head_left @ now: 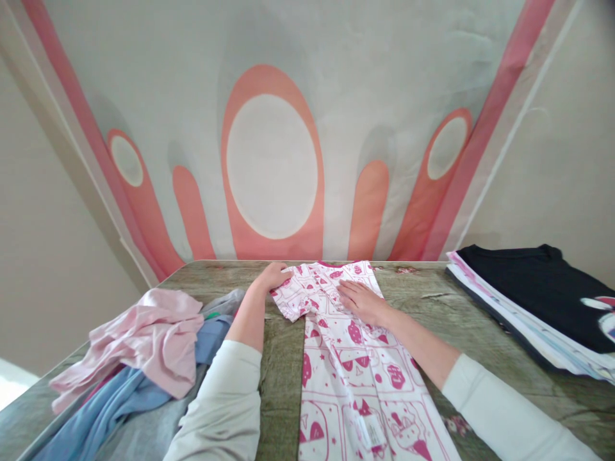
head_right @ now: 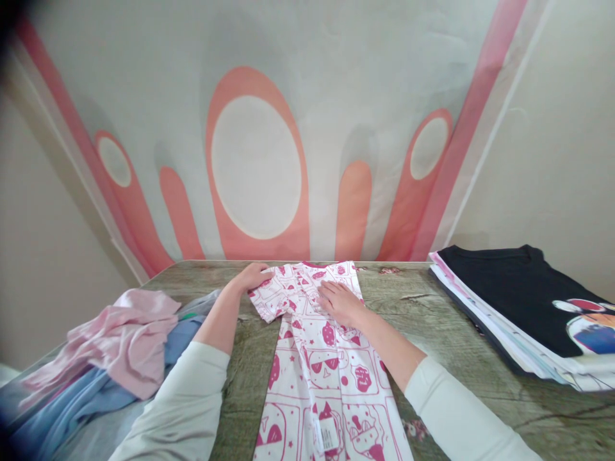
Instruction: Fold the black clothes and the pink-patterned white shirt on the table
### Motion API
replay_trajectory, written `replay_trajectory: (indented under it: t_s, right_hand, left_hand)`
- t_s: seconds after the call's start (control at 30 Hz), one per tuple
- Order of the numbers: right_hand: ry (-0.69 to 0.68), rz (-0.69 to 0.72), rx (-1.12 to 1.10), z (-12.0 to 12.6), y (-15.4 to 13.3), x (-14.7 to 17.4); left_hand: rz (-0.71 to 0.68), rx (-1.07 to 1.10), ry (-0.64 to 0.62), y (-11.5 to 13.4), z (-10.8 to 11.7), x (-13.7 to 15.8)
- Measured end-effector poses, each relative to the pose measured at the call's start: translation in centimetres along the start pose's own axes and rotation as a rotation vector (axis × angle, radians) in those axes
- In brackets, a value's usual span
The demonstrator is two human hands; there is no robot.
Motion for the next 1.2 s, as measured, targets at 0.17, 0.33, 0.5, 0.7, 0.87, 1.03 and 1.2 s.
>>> replay_trajectory:
  t_s: [0.17, 0.33, 0.5, 0.7, 0.87, 1.03, 1.2]
  right_hand:
    - [0.022, 0.014, 0.007, 0.0, 0.0, -0.1]
    - [0.053, 0.036, 0.018, 0.6, -0.6, -0.1]
    - [0.087, 0.034, -0.048, 1.6, -1.4, -0.3]
    - [0.124, -0.108, -0.419, 2.8, -0.2, -0.4]
    - [0.157, -0.423, -0.761, 2.7, 3.9, -0.9]
    - [0.286, -0.681, -0.761, 2.0, 7.7, -1.6]
    - [0.34, -0.673, -0.544, 1.8, 8.3, -2.1]
  left_hand:
    - [0.061, 0.209, 0.007, 2.6, -2.9, 0.0]
    - [0.077, 0.392, -0.074, 5.8, -7.3, 1.1]
    - [0.039, 0.612, -0.174, 6.8, -8.7, 1.4]
    - [-0.024, 0.21, 0.196, 2.1, -4.6, -0.6]
    - [-0.127, 0.029, 0.226, 0.5, -4.6, -0.4]
    - [-0.259, -0.089, 0.181, 1.5, -6.3, 0.2]
    - [-0.334, -0.201, 0.123, 1.9, -7.5, 0.4]
Point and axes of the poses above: each hand's wrist, its own x-axis away from the middle knuckle, its own z-axis out of the back of the hand, y = z × x, the point moved 9 cm from there along -x, towards the middle knuckle, and after that the axes turned 12 degrees about y, right-handed, at the moved point
